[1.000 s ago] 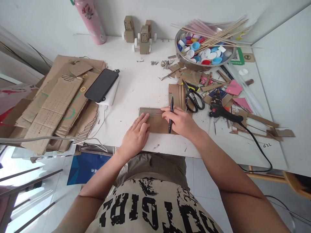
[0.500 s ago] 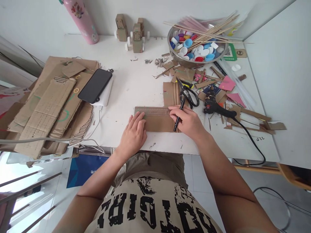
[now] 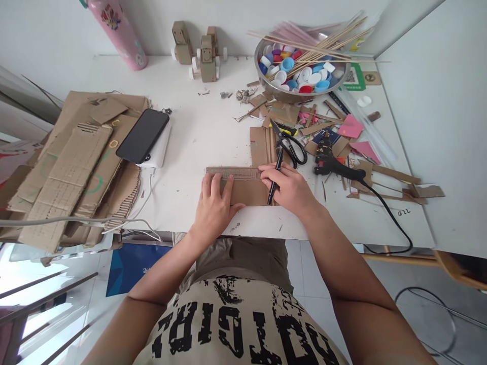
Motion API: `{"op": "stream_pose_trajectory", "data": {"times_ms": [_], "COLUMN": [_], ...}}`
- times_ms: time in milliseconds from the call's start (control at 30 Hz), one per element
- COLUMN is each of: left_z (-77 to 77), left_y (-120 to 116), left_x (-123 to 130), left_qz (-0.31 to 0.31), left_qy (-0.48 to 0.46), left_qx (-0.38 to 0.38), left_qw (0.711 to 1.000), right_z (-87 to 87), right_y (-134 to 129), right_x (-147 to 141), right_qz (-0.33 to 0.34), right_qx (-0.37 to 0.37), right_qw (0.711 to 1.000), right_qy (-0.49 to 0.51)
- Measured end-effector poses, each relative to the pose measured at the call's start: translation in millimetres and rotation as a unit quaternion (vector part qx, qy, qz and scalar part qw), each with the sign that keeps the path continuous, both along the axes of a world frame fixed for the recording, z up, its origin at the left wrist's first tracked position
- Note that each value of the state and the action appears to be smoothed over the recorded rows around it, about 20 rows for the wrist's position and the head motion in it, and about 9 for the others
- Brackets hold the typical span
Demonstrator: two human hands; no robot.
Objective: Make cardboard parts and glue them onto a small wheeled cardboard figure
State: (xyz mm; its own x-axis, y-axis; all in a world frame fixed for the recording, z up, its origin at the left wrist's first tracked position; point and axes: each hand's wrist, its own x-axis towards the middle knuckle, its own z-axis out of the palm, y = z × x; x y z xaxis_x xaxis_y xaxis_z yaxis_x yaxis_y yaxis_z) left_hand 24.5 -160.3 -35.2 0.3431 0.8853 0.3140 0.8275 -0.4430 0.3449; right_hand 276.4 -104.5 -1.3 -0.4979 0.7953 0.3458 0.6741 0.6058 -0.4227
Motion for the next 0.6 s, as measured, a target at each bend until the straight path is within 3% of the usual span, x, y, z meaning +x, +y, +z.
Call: {"op": "stream_pose_trajectory", "data": {"times_ms": [600], "left_z": [-0.4], "left_y": [-1.2], "left_x": [1.8], "left_qz": [-0.004], "left_qy": [0.018], "left_qx": [-0.002], "left_qw": [1.000], "right_z": [0.6], "right_y": [1.9], "right_x": [2.0], "right_qz": [-0.007], "right_qx": [-0.011], "right_qw": [1.000], "right_qy": [0.010]}}
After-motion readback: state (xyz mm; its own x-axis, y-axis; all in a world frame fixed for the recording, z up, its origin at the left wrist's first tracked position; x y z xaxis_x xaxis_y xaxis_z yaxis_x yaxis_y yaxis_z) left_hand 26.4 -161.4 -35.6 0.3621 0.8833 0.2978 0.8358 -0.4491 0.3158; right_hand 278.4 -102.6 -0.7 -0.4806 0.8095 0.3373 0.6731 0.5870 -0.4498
